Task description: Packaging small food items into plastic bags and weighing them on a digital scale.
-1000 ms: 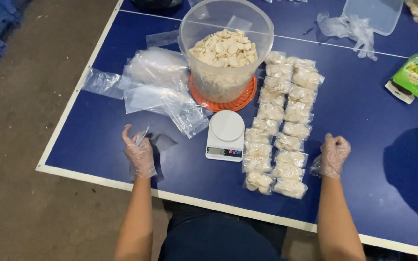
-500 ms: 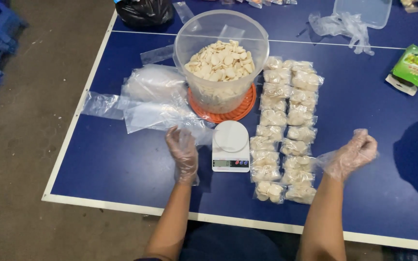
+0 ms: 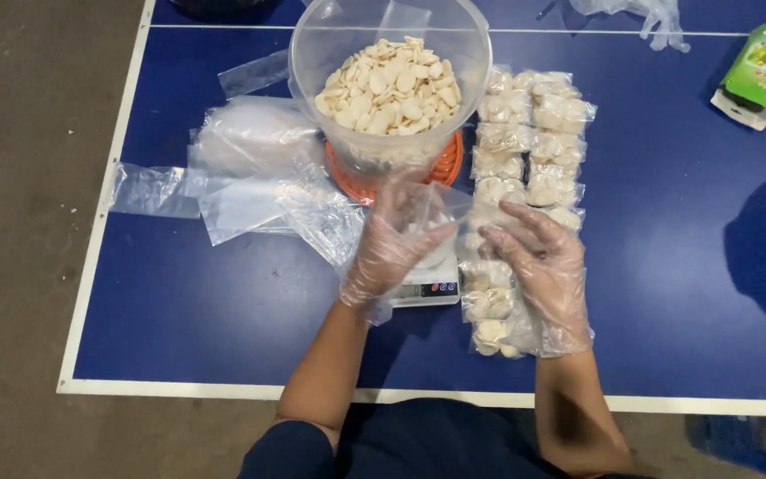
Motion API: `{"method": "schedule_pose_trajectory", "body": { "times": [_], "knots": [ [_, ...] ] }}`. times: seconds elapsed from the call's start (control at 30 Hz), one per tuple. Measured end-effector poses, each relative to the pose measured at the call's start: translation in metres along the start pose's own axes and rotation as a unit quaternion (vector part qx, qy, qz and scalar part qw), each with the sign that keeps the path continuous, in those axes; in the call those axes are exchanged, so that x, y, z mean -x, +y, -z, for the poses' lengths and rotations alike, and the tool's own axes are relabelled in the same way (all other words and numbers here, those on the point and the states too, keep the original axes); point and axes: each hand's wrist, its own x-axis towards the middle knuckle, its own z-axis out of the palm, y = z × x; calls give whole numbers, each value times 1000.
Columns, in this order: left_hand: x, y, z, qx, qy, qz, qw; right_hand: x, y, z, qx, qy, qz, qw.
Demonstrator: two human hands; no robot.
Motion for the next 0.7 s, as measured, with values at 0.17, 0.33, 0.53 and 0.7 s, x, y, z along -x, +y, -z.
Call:
{"method": "schedule_pose_trajectory", "body": {
  "times": [0.17,0.33,0.53,0.7],
  "knots": [
    [-20,-36,42,26,86,-23,996,-4,27,-6,-39,-27,-19,999],
    [-33,-50,63,74,107,-15,991,1,25,-23,-93,-58,-87,990],
    [-43,-1,60,81,88,38,992,-4,27,-19,-127,-91,-97,983],
    [-35,0,52,10,7,88,996,-6,25,-29,-48,-19,-76,996]
  ]
}}
